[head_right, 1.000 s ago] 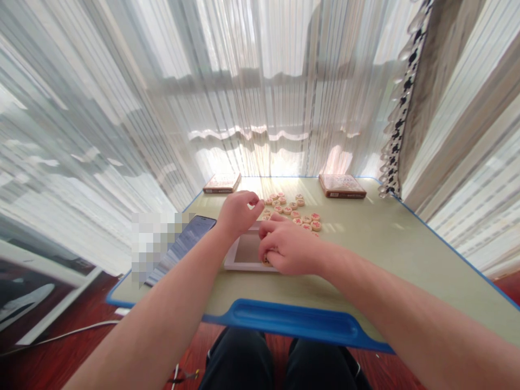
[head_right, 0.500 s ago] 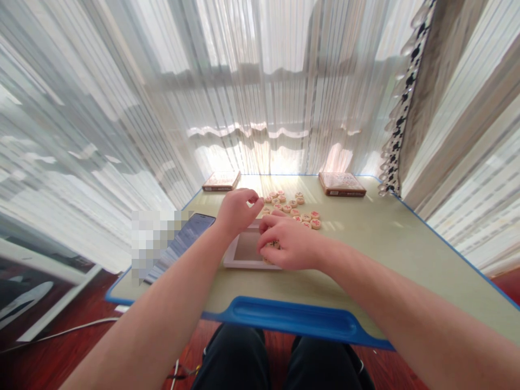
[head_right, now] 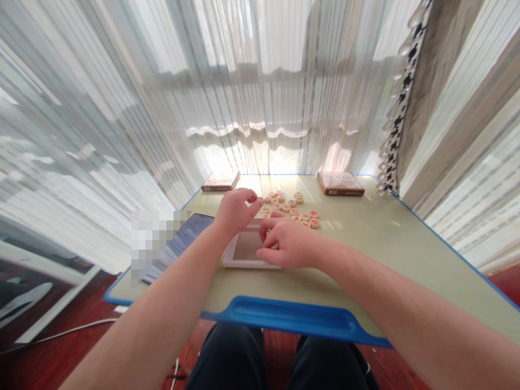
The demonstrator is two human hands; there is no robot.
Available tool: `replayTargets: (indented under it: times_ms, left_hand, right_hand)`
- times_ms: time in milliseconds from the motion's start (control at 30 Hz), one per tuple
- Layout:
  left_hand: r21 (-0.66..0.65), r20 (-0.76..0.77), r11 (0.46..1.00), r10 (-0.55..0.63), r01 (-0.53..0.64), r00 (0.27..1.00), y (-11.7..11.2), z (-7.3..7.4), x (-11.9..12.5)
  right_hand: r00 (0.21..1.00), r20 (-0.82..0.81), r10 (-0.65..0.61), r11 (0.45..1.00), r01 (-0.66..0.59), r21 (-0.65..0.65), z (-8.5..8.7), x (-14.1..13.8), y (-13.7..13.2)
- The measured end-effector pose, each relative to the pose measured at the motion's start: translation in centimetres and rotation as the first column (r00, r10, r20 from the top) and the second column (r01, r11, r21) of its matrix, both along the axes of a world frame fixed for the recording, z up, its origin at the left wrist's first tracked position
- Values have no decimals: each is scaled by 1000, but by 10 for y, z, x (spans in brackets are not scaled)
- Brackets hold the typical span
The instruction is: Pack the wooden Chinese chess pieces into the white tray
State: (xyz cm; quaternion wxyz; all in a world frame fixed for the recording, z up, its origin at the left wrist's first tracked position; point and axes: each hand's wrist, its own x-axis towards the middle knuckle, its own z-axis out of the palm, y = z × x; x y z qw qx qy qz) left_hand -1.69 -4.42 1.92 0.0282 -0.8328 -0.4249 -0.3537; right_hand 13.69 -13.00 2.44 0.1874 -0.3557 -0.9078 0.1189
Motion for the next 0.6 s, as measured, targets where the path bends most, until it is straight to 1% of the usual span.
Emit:
replayTargets:
  times_ms: [167, 267, 400, 500, 600]
  left_hand:
    - [5, -10, 1000, 5, -5, 1000, 0, 0, 0]
    - [8, -22, 1000, 7, -7, 1000, 1, -1, 0]
    - [13, -27, 1000, 1, -1, 1000, 2, -3, -1]
    - [23, -32, 1000, 2, -2, 999, 3, -4, -2]
    - [23, -42, 1000, 12, -11, 999, 3, -4, -2]
  right_hand:
    - [1000, 2, -4, 1000, 4, -12, 0, -1, 0]
    - [998, -43, -47, 997, 50, 53, -2, 0, 1]
    - [989, -91, -117, 977, 131, 167, -3, 8, 5]
    - [988, -98, -121, 974, 138, 181, -4, 14, 9]
    - [990, -95, -99, 979, 114, 168, -6, 15, 11]
